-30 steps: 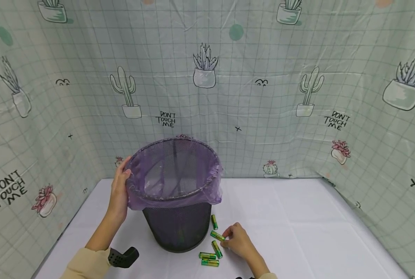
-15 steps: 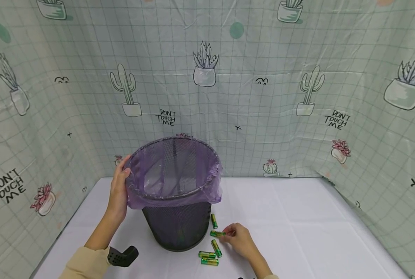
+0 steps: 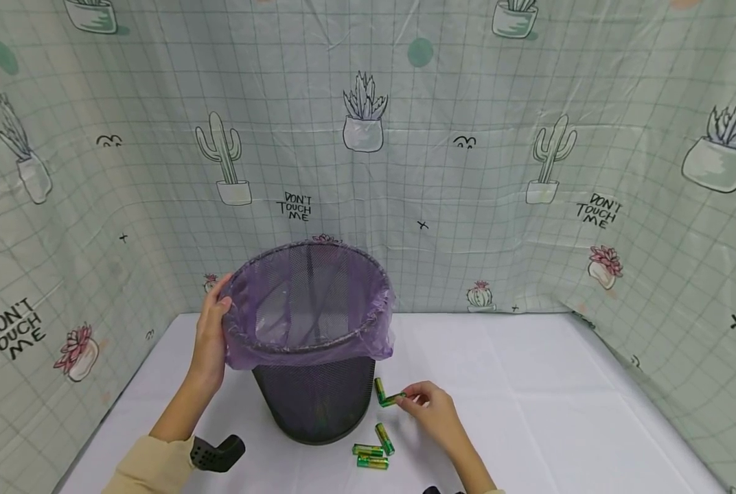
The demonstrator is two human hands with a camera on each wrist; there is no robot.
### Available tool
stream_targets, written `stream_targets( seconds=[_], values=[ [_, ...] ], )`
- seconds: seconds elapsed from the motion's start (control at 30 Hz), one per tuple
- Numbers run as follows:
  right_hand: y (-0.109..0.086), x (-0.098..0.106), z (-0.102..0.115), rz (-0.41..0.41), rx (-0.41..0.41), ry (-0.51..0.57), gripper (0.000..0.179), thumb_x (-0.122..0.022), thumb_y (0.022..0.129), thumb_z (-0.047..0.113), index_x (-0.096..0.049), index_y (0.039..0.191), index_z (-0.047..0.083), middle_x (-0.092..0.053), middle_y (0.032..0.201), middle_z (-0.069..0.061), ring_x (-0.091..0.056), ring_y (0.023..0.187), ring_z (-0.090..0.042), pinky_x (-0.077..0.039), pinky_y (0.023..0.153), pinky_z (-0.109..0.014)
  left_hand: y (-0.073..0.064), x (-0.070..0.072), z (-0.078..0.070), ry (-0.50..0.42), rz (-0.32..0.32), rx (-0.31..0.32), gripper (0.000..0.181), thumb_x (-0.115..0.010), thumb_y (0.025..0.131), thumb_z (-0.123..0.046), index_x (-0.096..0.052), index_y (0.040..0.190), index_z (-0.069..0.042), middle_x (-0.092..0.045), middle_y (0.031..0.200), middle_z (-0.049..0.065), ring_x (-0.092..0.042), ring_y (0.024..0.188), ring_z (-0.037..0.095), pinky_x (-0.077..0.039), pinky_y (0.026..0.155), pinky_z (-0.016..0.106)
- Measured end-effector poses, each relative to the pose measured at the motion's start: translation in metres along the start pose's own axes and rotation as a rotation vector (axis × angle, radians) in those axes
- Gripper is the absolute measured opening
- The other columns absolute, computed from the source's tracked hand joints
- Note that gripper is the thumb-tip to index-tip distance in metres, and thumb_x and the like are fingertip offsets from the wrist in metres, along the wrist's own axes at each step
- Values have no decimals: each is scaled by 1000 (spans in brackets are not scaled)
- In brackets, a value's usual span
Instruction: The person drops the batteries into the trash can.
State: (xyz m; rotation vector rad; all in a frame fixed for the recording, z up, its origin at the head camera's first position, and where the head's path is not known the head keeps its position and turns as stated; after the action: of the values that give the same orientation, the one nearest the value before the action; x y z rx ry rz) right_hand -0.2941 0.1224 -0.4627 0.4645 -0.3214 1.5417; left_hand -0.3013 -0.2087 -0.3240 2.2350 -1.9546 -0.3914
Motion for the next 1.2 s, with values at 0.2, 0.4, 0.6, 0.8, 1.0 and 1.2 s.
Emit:
stream_targets(
  seconds=[0.2, 0.4, 0.6, 0.8, 1.0, 1.2],
  values=[
    [0, 18, 32, -66, 51, 41, 21, -71, 80, 25, -66, 89, 6, -61, 83, -2, -48, 73, -9, -39, 59, -21, 0, 0, 0, -13, -14, -16, 50, -31, 97, -31, -27, 146, -21, -31, 142, -3, -33, 124, 9, -29, 95, 17],
    [-1, 38, 64, -114, 125, 41, 16, -71, 81, 23, -66, 88, 9, -60, 83, 0, -50, 75, -8, -40, 66, -21, 0, 1, 0, -13, -24, -20, 50, -31, 97, -31, -28, 145, -21, -34, 139, -5, -35, 122, 9, -30, 95, 17],
    [-4, 57, 100, -153, 238, 44, 15, -69, 83, 24, -66, 90, 11, -60, 86, 1, -52, 80, -8, -41, 73, -23, 0, 1, 1, -17, -18, -18, 48, -30, 97, -31, -29, 144, -24, -34, 140, -5, -35, 122, 7, -30, 94, 16],
    [-9, 72, 135, -196, 319, 94, 14, -68, 84, 21, -65, 91, 10, -60, 86, 0, -52, 81, -10, -43, 74, -23, 1, -1, 0, -24, -14, -23, 49, -30, 97, -30, -28, 145, -22, -34, 139, -5, -36, 122, 8, -30, 95, 17],
    [-10, 76, 161, -203, 358, 142, 15, -68, 84, 20, -64, 92, 8, -60, 89, -1, -52, 82, -12, -43, 75, -24, 1, -1, 0, -24, -15, -20, 49, -30, 97, -31, -28, 145, -22, -34, 139, -5, -35, 122, 8, -30, 95, 17],
    [-10, 76, 184, -211, 420, 187, 14, -69, 84, 20, -64, 91, 8, -61, 88, -2, -52, 82, -13, -42, 75, -24, 0, 0, 0, -13, -21, -10, 49, -30, 97, -31, -28, 145, -23, -32, 141, -3, -35, 123, 8, -30, 95, 16]
  ],
)
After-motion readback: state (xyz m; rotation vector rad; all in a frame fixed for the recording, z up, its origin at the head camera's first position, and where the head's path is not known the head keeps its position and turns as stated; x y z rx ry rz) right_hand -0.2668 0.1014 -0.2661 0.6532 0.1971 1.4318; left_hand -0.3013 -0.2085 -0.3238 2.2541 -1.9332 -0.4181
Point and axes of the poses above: each hand's wrist, its own y-axis towards the middle knuckle, its own x-axis out of the back of the hand, z = x × y, the point moved 8 cm from there along y, towards the middle knuckle
